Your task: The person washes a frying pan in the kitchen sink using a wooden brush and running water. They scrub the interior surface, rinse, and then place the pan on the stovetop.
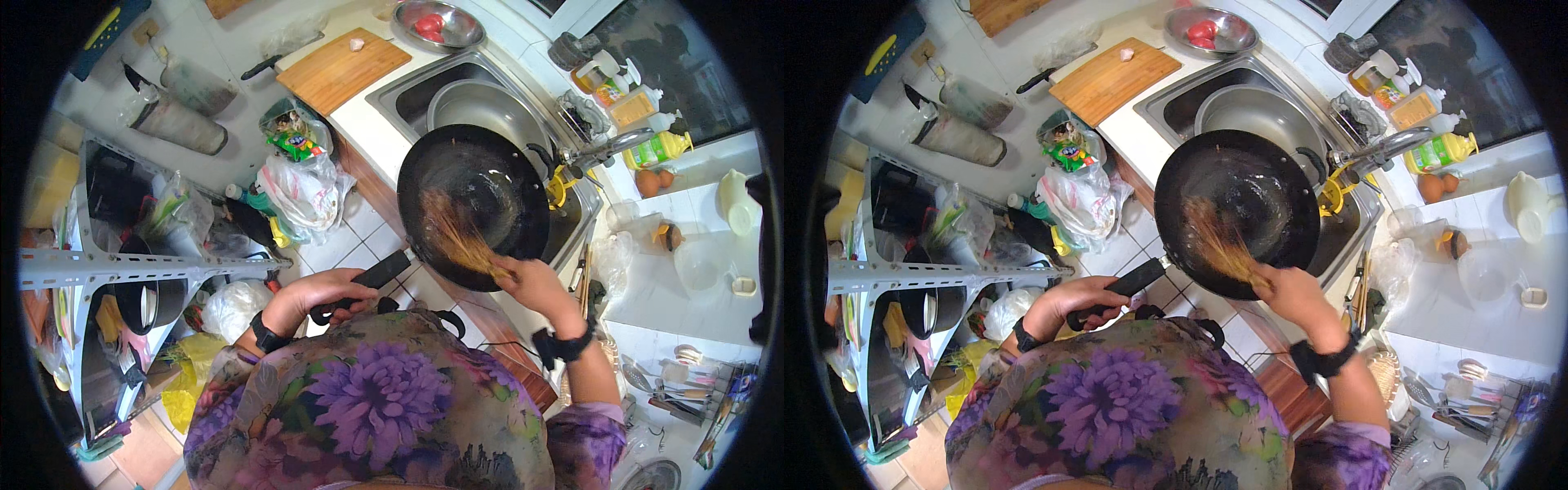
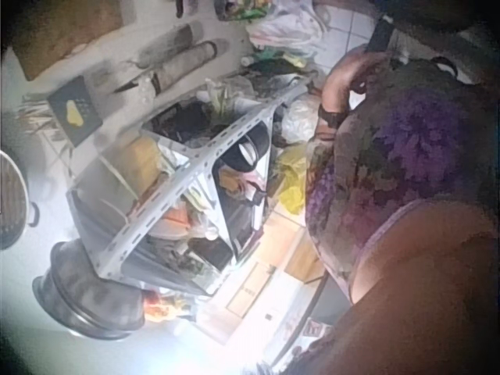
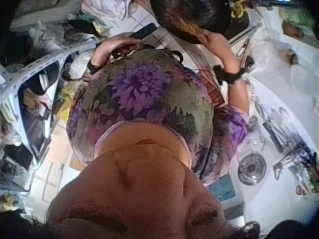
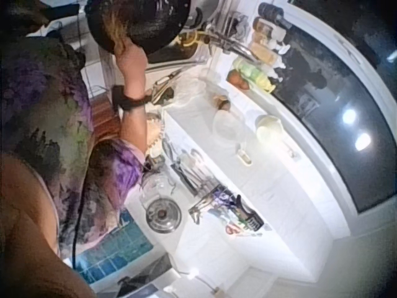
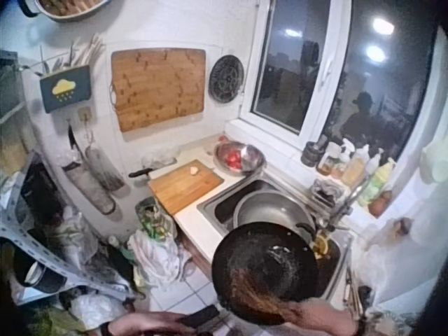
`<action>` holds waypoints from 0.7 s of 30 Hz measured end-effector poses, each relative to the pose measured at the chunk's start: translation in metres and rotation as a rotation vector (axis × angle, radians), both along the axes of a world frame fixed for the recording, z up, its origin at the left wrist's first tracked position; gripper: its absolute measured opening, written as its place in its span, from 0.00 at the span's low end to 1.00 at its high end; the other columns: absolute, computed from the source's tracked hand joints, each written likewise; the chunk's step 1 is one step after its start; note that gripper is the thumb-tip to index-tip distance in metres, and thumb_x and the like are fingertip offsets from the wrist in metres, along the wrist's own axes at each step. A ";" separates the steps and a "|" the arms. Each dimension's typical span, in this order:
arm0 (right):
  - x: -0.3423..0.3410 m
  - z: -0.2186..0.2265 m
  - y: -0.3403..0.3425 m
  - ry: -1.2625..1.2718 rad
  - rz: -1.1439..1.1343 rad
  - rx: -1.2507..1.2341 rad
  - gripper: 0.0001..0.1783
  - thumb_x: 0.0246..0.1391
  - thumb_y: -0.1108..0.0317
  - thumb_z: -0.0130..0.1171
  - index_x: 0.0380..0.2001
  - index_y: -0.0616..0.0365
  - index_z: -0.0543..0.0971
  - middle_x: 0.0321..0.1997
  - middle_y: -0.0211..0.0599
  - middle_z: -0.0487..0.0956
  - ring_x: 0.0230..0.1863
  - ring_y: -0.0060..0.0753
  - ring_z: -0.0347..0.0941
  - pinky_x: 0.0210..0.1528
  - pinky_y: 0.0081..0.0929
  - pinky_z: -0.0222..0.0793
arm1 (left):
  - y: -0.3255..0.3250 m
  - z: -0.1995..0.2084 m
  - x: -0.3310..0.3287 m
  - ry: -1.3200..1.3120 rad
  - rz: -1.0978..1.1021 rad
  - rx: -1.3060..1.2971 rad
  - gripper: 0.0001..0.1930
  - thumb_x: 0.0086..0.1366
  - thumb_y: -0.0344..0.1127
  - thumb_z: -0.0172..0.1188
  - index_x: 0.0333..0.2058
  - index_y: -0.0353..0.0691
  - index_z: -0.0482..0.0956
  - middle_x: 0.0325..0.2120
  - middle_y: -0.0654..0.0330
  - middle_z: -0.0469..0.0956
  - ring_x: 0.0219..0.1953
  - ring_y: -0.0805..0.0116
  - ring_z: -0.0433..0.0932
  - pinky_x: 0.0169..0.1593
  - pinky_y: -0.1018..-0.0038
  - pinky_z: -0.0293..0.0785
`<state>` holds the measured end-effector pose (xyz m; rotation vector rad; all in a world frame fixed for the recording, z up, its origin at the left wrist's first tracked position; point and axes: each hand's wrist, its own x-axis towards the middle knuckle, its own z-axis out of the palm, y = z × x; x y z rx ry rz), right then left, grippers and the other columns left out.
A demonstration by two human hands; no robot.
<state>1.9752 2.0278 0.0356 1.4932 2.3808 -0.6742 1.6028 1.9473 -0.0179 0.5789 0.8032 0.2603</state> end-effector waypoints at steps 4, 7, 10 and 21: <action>-0.023 -0.038 0.022 -0.057 -0.042 0.349 0.17 0.55 0.57 0.56 0.46 0.47 0.78 0.25 0.49 0.79 0.30 0.54 0.78 0.32 0.48 0.74 | -0.002 0.002 0.002 0.005 0.030 -0.012 0.11 0.67 0.42 0.56 0.34 0.41 0.67 0.20 0.68 0.68 0.15 0.81 0.64 0.15 0.81 0.60; -0.010 -0.030 0.024 -0.170 -0.144 0.281 0.20 0.55 0.58 0.56 0.51 0.46 0.76 0.28 0.53 0.80 0.32 0.58 0.77 0.34 0.50 0.73 | -0.003 0.006 0.003 0.000 0.047 -0.017 0.11 0.67 0.41 0.56 0.35 0.40 0.68 0.20 0.68 0.68 0.15 0.81 0.64 0.15 0.81 0.61; 0.005 -0.002 -0.008 -0.125 -0.134 0.130 0.20 0.55 0.58 0.56 0.51 0.47 0.76 0.30 0.54 0.80 0.33 0.59 0.77 0.36 0.50 0.73 | -0.002 0.005 0.003 0.033 0.025 -0.004 0.12 0.67 0.42 0.56 0.32 0.41 0.68 0.18 0.68 0.67 0.14 0.81 0.64 0.15 0.81 0.61; -0.055 -0.065 0.033 -0.150 -0.224 0.383 0.18 0.59 0.55 0.51 0.42 0.58 0.77 0.28 0.52 0.80 0.31 0.56 0.80 0.34 0.47 0.77 | 0.000 0.009 0.007 0.023 -0.007 0.044 0.14 0.68 0.44 0.54 0.27 0.43 0.67 0.18 0.68 0.66 0.14 0.82 0.63 0.15 0.81 0.58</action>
